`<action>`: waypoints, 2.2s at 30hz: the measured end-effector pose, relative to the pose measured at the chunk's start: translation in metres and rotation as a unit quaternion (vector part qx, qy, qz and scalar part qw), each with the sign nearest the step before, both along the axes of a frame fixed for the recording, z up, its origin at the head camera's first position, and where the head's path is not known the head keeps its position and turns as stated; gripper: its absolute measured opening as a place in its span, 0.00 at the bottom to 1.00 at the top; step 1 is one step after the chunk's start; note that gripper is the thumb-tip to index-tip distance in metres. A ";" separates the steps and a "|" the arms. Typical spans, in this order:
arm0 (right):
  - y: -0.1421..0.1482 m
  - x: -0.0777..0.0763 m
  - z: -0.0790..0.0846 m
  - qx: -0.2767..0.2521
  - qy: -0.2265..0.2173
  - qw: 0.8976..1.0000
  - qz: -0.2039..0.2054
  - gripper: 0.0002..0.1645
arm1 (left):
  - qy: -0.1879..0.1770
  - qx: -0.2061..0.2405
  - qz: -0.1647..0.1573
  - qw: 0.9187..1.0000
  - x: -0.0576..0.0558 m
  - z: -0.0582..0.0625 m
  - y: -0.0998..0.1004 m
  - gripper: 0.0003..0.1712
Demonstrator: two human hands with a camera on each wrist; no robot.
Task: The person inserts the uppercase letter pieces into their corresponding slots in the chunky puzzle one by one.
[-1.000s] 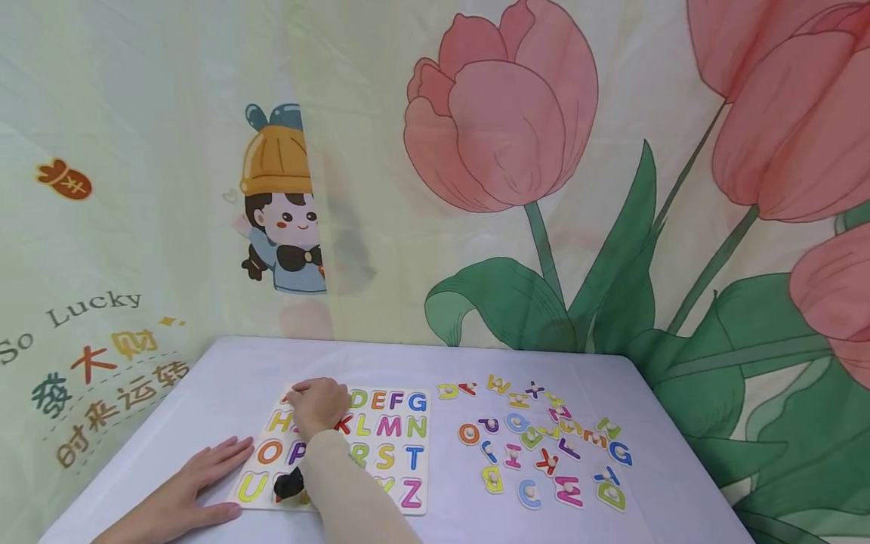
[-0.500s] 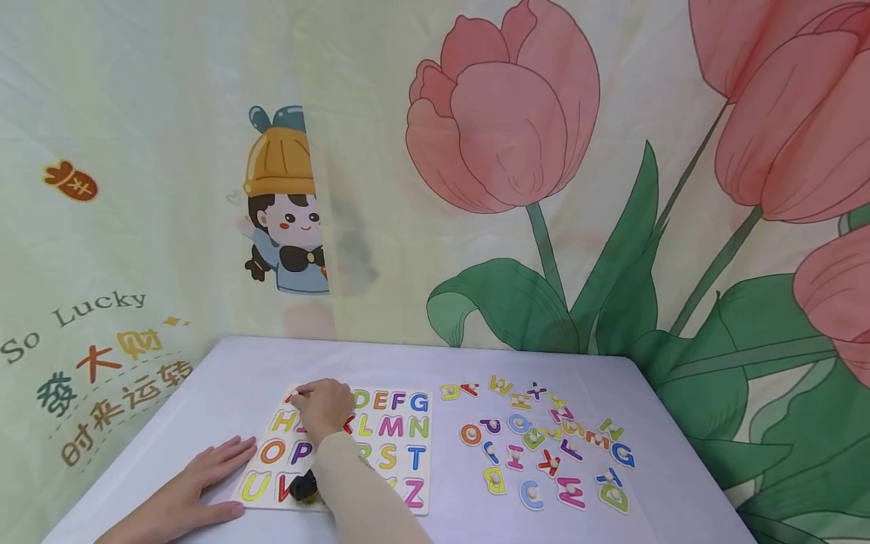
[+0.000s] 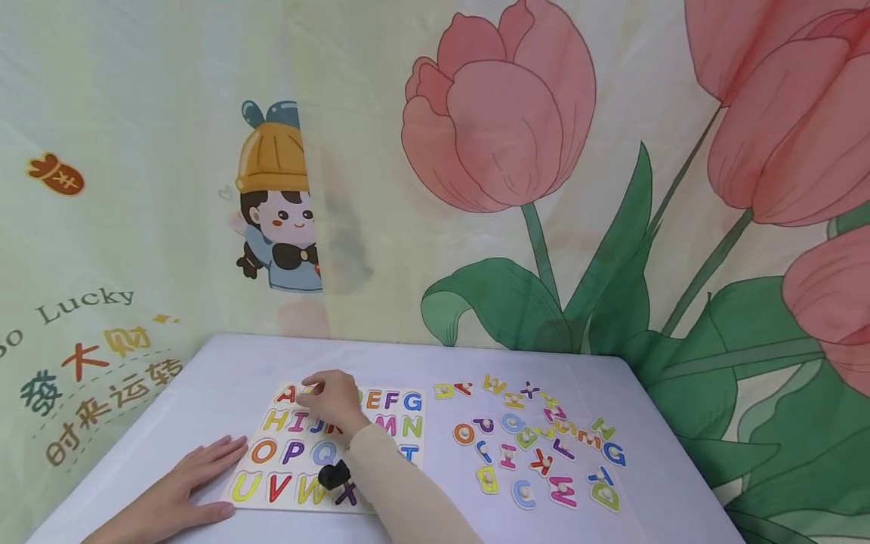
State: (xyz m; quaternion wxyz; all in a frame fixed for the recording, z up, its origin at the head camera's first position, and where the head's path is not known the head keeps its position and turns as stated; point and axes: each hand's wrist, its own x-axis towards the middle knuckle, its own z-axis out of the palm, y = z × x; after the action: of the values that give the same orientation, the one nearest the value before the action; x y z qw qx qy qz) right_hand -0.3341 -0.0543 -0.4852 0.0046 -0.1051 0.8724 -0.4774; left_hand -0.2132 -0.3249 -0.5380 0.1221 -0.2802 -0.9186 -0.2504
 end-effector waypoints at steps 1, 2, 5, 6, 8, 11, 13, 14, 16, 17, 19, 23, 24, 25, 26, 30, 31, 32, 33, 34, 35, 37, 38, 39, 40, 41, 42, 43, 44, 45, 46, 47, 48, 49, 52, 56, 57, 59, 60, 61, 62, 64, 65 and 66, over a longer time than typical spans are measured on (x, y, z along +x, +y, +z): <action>0.009 0.000 0.004 0.005 0.001 1.000 0.017 0.16 | -0.002 0.001 0.001 1.000 0.000 0.000 0.000 0.48; 0.019 -0.001 0.008 0.013 0.005 1.000 0.028 0.16 | -0.006 0.001 0.002 1.000 0.001 0.001 0.001 0.48; 0.050 0.000 0.022 0.035 0.007 0.998 0.049 0.16 | -0.010 0.002 0.002 1.000 0.001 0.000 0.001 0.48; 0.062 0.000 0.027 0.042 0.013 0.998 0.053 0.16 | -0.013 0.002 0.003 1.000 0.001 0.000 0.001 0.48; 0.086 0.001 0.037 0.060 0.024 0.996 0.059 0.17 | -0.015 0.001 0.004 1.000 0.001 0.001 0.001 0.48; 0.124 0.000 0.050 0.082 0.041 0.993 0.073 0.17 | -0.021 0.002 0.007 1.000 0.002 0.003 0.001 0.48; 0.149 -0.002 0.057 0.099 0.052 0.990 0.082 0.17 | -0.030 0.001 0.012 0.999 0.004 0.004 0.001 0.48; 0.162 -0.004 0.060 0.107 0.057 0.989 0.088 0.17 | -0.037 0.001 0.015 0.999 0.004 0.005 0.002 0.49; 0.187 -0.006 0.065 0.121 0.069 0.986 0.096 0.16 | -0.050 0.001 0.024 0.998 0.005 0.005 0.002 0.50; 0.198 -0.007 0.066 0.129 0.073 0.984 0.098 0.16 | -0.057 0.000 0.028 0.998 0.005 0.005 0.002 0.50; 0.219 -0.009 0.066 0.143 0.077 0.982 0.100 0.15 | -0.068 0.000 0.034 0.997 0.005 0.006 0.003 0.51; 0.253 -0.016 0.059 0.172 0.081 0.976 0.108 0.16 | -0.047 0.001 0.025 0.999 0.005 0.005 0.003 0.50; 0.260 -0.018 0.057 0.182 0.082 0.974 0.111 0.16 | -0.039 0.000 0.021 0.999 0.005 0.005 0.003 0.50; 0.265 -0.021 0.053 0.190 0.083 0.972 0.115 0.16 | -0.033 0.000 0.017 0.999 0.004 0.005 0.003 0.49; 0.270 -0.023 0.050 0.197 0.082 0.970 0.118 0.16 | -0.028 0.001 0.015 0.999 0.004 0.005 0.003 0.49; 0.279 -0.035 0.039 0.218 0.076 0.966 0.120 0.15 | -0.060 0.001 0.026 0.998 0.005 0.007 0.004 0.50; 0.280 -0.038 0.037 0.220 0.073 0.965 0.121 0.15 | -0.069 0.002 0.030 0.997 0.006 0.008 0.004 0.51; 0.280 -0.041 0.034 0.222 0.069 0.965 0.122 0.14 | -0.075 0.002 0.034 0.997 0.006 0.008 0.004 0.51; 0.279 -0.044 0.033 0.222 0.066 0.965 0.124 0.13 | -0.076 0.001 0.035 0.996 0.006 0.009 0.004 0.51; 0.278 -0.046 0.031 0.225 0.063 0.964 0.127 0.13 | -0.071 0.001 0.033 0.997 0.006 0.009 0.004 0.51; 0.277 -0.048 0.030 0.227 0.060 0.963 0.131 0.13 | -0.063 0.000 0.031 0.998 0.006 0.009 0.004 0.50; 0.274 -0.051 0.028 0.233 0.055 0.961 0.138 0.12 | -0.048 -0.002 0.026 0.999 0.006 0.009 0.004 0.50; 0.272 -0.052 0.027 0.235 0.054 0.960 0.140 0.11 | -0.043 -0.003 0.025 0.999 0.006 0.009 0.003 0.49; 0.271 -0.053 0.026 0.238 0.052 0.960 0.140 0.11 | -0.040 -0.003 0.024 0.999 0.006 0.009 0.003 0.49; 0.270 -0.054 0.026 0.241 0.050 0.959 0.139 0.11 | -0.042 -0.003 0.026 0.999 0.006 0.009 0.003 0.50; 0.269 -0.055 0.026 0.243 0.047 0.959 0.137 0.11 | -0.047 -0.003 0.029 0.998 0.006 0.009 0.003 0.50; 0.268 -0.056 0.025 0.243 0.045 0.959 0.136 0.11 | -0.054 -0.002 0.032 0.998 0.006 0.009 0.003 0.50; 0.267 -0.057 0.025 0.242 0.042 0.960 0.135 0.11 | -0.063 -0.002 0.035 0.997 0.006 0.010 0.004 0.50; 0.267 -0.057 0.024 0.240 0.037 0.961 0.135 0.11 | -0.071 -0.001 0.038 0.997 0.007 0.010 0.004 0.51; 0.266 -0.058 0.023 0.241 0.034 0.960 0.136 0.12 | -0.080 0.001 0.041 0.996 0.007 0.010 0.004 0.51; 0.266 -0.059 0.022 0.240 0.032 0.960 0.138 0.12 | -0.086 0.001 0.043 0.995 0.007 0.010 0.005 0.51; 0.266 -0.059 0.021 0.238 0.030 0.960 0.140 0.12 | -0.093 0.001 0.044 0.995 0.007 0.011 0.005 0.51; 0.266 -0.060 0.020 0.238 0.031 0.960 0.142 0.12 | -0.096 0.000 0.045 0.994 0.007 0.011 0.005 0.51; 0.265 -0.060 0.019 0.236 0.030 0.960 0.144 0.12 | -0.093 0.000 0.044 0.995 0.007 0.011 0.005 0.51; 0.265 -0.061 0.015 0.234 0.023 0.961 0.147 0.11 | -0.066 0.001 0.035 0.997 0.007 0.009 0.003 0.50; 0.265 -0.061 0.012 0.228 0.016 0.962 0.146 0.10 | -0.031 0.004 0.018 0.999 0.005 0.007 0.003 0.49; 0.265 -0.061 0.012 0.229 0.017 0.962 0.145 0.10 | -0.029 0.004 0.015 0.999 0.005 0.007 0.002 0.49; 0.264 -0.061 0.012 0.230 0.025 0.962 0.144 0.10 | -0.030 0.005 0.017 0.999 0.005 0.006 0.003 0.49; 0.264 -0.061 0.013 0.232 0.028 0.962 0.141 0.09 | -0.035 0.004 0.021 0.999 0.005 0.006 0.003 0.49; 0.263 -0.061 0.013 0.235 0.029 0.961 0.140 0.09 | -0.037 0.003 0.023 0.999 0.005 0.006 0.002 0.49; 0.262 -0.061 0.014 0.238 0.031 0.961 0.138 0.09 | -0.038 0.004 0.024 0.999 0.006 0.007 0.002 0.49; 0.261 -0.060 0.016 0.244 0.032 0.960 0.136 0.09 | -0.044 0.005 0.027 0.999 0.007 0.008 0.003 0.49; 0.262 -0.059 0.018 0.246 0.031 0.959 0.134 0.09 | -0.049 0.005 0.028 0.998 0.007 0.008 0.003 0.49; 0.262 -0.057 0.019 0.247 0.032 0.959 0.135 0.09 | -0.052 0.005 0.028 0.998 0.007 0.009 0.004 0.49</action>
State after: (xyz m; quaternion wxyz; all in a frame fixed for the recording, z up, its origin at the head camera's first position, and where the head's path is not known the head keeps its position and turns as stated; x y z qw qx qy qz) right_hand -0.3912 0.2073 -0.4658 0.0671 -0.2328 0.9406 -0.2380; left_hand -0.2066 -0.3207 -0.5290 0.0821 -0.2404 -0.9300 -0.2657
